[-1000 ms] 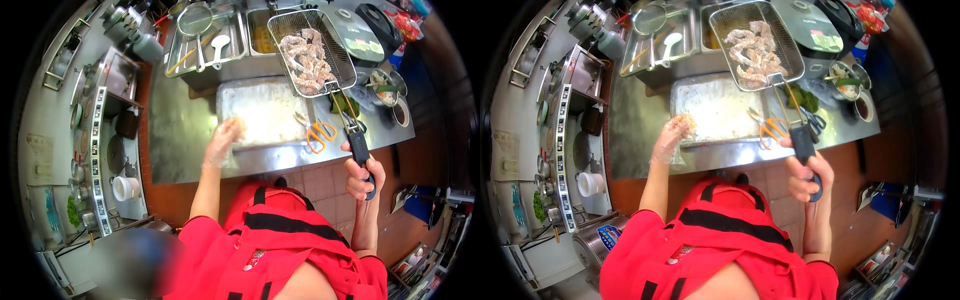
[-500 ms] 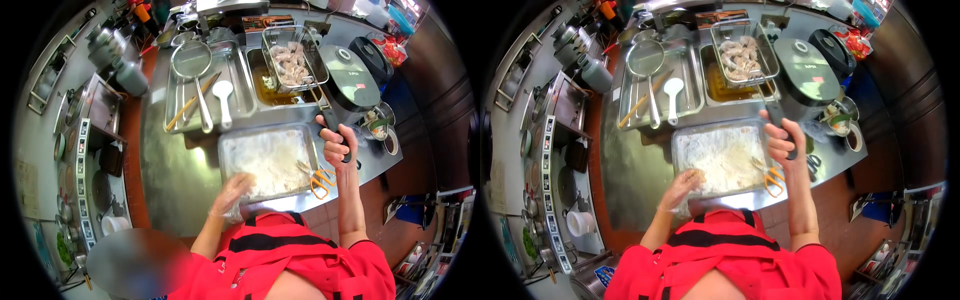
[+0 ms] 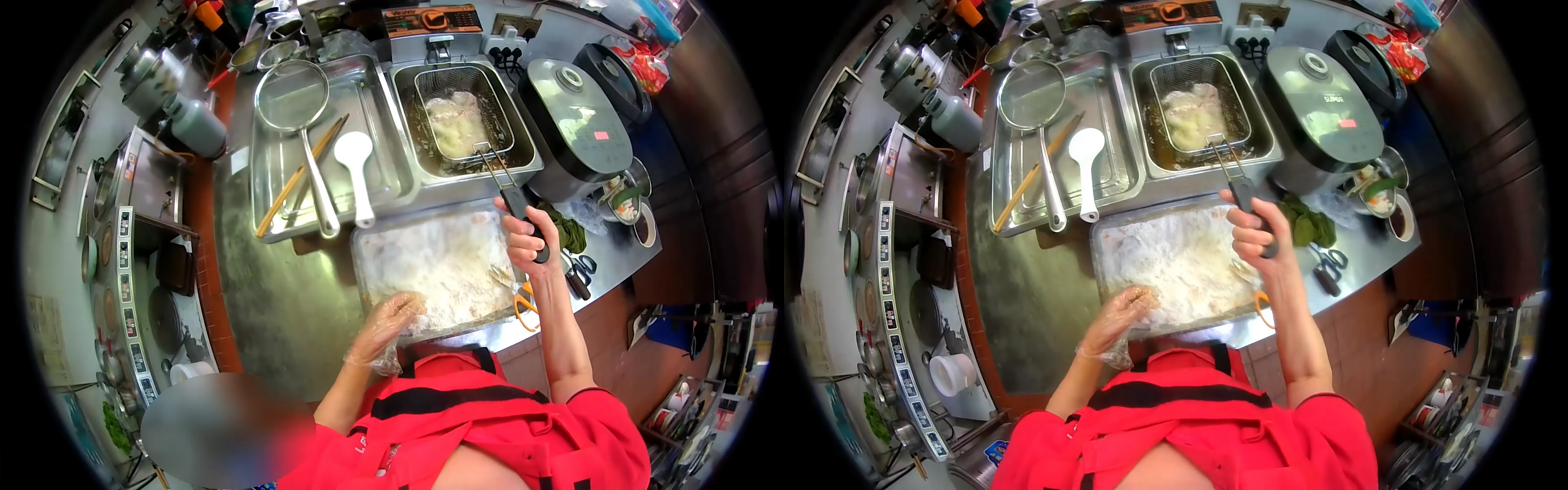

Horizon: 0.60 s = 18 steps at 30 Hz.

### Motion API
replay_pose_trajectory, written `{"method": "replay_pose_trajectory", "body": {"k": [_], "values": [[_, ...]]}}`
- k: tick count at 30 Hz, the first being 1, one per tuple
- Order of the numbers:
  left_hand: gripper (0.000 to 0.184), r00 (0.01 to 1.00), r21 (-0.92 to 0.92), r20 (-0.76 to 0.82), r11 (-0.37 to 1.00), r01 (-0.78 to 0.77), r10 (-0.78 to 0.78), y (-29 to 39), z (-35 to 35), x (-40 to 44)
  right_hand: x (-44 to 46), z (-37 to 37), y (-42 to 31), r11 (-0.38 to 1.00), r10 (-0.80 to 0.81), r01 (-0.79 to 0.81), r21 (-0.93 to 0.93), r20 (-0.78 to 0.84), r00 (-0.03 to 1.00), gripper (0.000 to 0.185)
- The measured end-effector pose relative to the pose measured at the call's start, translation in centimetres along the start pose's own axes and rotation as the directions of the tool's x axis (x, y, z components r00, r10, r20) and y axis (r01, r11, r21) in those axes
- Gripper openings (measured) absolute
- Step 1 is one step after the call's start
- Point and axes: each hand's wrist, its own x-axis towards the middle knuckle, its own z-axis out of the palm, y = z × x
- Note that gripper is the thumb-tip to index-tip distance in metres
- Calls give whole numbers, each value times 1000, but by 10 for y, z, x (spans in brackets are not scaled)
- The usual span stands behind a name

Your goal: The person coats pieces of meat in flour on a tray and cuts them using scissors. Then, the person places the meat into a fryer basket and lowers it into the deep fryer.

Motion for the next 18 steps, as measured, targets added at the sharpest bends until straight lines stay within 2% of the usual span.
{"method": "replay_pose_trajectory", "body": {"k": [5, 11, 13, 14, 17, 18], "values": [[32, 1000, 80, 0, 997, 7, -7, -10, -3, 7, 5, -12, 1, 999, 7, -6, 48, -22, 1000, 43], [27, 996, 11, -36, 997, 81, -80, -10, -5, 6, 10, -32, -4, 996, 50, -51, 67, 18, 999, 52], [25, 997, -68, -55, 996, 50, -54, -6, -8, 4, 9, -24, 1, 999, 10, -12, -46, -50, 999, 60], [25, 998, -58, -60, 998, 26, -29, -11, -12, 5, 8, -19, 3, 980, -59, 28, -198, -153, 986, 65], [24, 993, 34, -94, 997, -70, 73, -16, -32, 11, -12, -18, 11, 939, -242, 85, -333, -463, 853, 63], [24, 989, 98, -112, 991, -89, 100, -15, -37, 12, -29, -41, 7, 919, -237, 62, -389, -419, 877, 56]]}}
